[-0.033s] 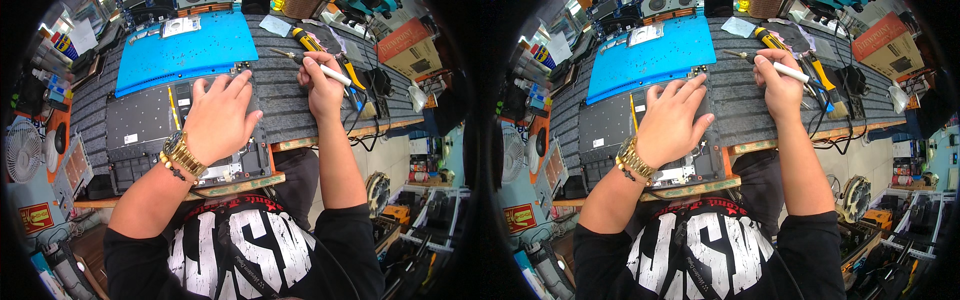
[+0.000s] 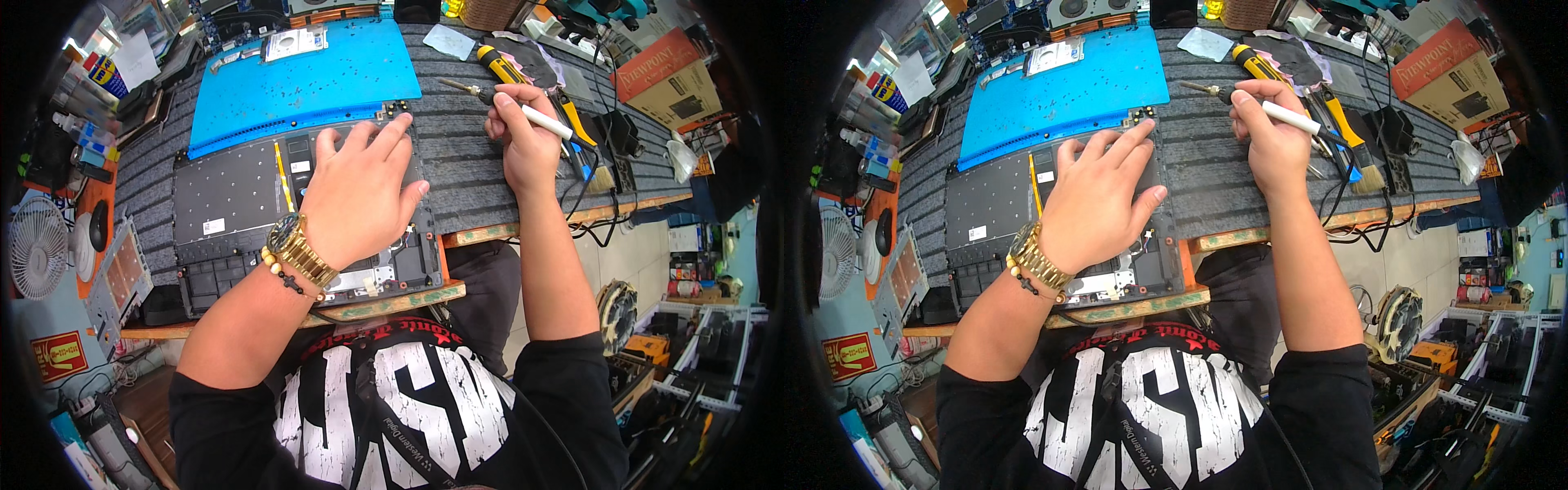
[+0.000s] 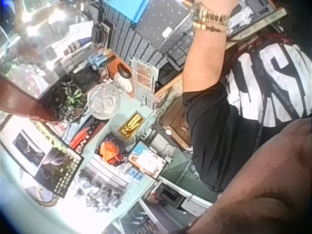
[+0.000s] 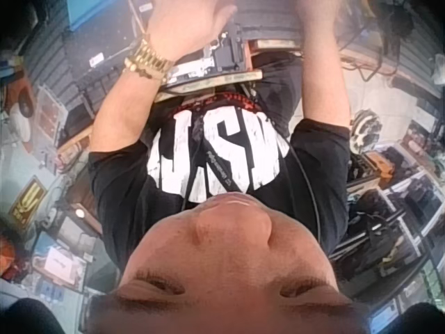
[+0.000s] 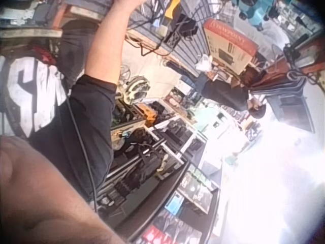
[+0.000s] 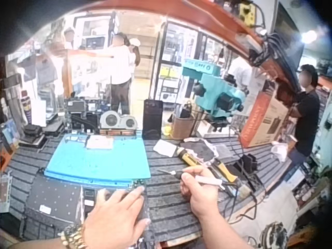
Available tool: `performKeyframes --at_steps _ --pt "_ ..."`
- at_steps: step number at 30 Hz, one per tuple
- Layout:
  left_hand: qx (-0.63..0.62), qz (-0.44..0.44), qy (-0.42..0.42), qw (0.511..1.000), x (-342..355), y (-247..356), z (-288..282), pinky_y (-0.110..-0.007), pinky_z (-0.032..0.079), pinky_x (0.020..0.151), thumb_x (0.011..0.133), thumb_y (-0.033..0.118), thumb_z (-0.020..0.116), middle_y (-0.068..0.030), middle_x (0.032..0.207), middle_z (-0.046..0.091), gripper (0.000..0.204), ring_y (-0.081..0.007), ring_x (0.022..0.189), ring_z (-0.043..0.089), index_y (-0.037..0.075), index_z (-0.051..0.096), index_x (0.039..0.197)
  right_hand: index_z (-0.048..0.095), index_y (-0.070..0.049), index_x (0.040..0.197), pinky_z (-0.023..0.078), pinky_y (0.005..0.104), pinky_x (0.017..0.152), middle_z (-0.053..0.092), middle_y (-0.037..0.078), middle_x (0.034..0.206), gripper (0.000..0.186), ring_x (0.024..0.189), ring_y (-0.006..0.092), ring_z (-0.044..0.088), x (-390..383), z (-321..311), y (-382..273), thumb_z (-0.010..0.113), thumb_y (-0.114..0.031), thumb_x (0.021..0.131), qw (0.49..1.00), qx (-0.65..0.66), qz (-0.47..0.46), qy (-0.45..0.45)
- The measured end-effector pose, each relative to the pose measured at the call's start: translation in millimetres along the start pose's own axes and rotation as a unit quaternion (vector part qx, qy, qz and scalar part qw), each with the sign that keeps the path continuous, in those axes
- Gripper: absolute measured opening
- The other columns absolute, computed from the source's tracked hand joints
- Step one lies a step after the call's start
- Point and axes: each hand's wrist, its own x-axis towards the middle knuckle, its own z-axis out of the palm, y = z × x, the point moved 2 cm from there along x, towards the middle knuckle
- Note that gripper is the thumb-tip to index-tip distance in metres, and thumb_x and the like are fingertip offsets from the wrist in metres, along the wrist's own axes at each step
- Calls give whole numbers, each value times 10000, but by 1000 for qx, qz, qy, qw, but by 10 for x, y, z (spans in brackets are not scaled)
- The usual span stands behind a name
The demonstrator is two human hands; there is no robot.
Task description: The person uses a soldering iron to melt plastic rivets on a laptop keyboard assembly and then lifts the component from the palm rest.
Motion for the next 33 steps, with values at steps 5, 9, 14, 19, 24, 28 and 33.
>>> performKeyframes --at_steps 5,9,14,19,24,28,33 --pt "1 25 8 1000 25 -20 15 -641 418 1187 1087 476 734 -142 1669 660 561 -350 1425 613 -25 756 1338 764 1 1217 517 282 669 748 57 932 187 739 94 640 1 -7 8 842 -94 1076 1000 -18 6 10" --pt "-9 16 -3 1000 13 -32 -8 -640 407 1201 1096 522 710 -153 1754 582 637 -368 1442 607 -37 733 1401 768 -1 1212 519 275 670 752 58 935 184 737 92 639 19 -23 12 844 -100 1076 1000 -21 -3 12" --pt "-20 0 -21 1000 -37 -7 -41 -667 382 1234 1101 572 691 -196 1816 500 736 -400 1496 589 -44 703 1503 769 1 1215 519 279 668 753 63 934 187 739 95 640 23 -63 19 843 -102 1077 1000 -5 -1 17" --pt "-17 2 -5 1000 -48 4 -30 -677 377 1240 1090 631 702 -264 1756 526 796 -401 1502 596 -43 705 1513 762 2 1218 518 297 663 742 73 920 170 730 106 632 20 -56 -5 824 -79 1083 999 18 -7 43" --pt "-33 -13 -21 999 -86 6 -41 -690 362 1276 1076 650 728 -241 1576 634 844 -397 1511 594 -33 664 1568 747 9 1205 520 316 661 722 80 902 146 721 120 620 112 86 -109 802 -58 1088 998 54 -7 30" --pt "-31 -9 -13 999 -110 14 -46 -697 353 1286 1066 653 734 -235 1544 643 853 -390 1505 588 -42 661 1555 736 2 1222 522 345 697 706 83 920 149 742 142 612 337 263 -202 779 -86 1110 999 37 -11 -15" --pt "-24 3 17 1000 -114 9 -49 -682 358 1273 1053 661 742 -233 1494 665 859 -388 1480 585 -59 676 1518 735 -7 1236 524 354 717 708 89 937 190 761 154 615 783 548 -145 796 -126 1101 996 56 25 -61"
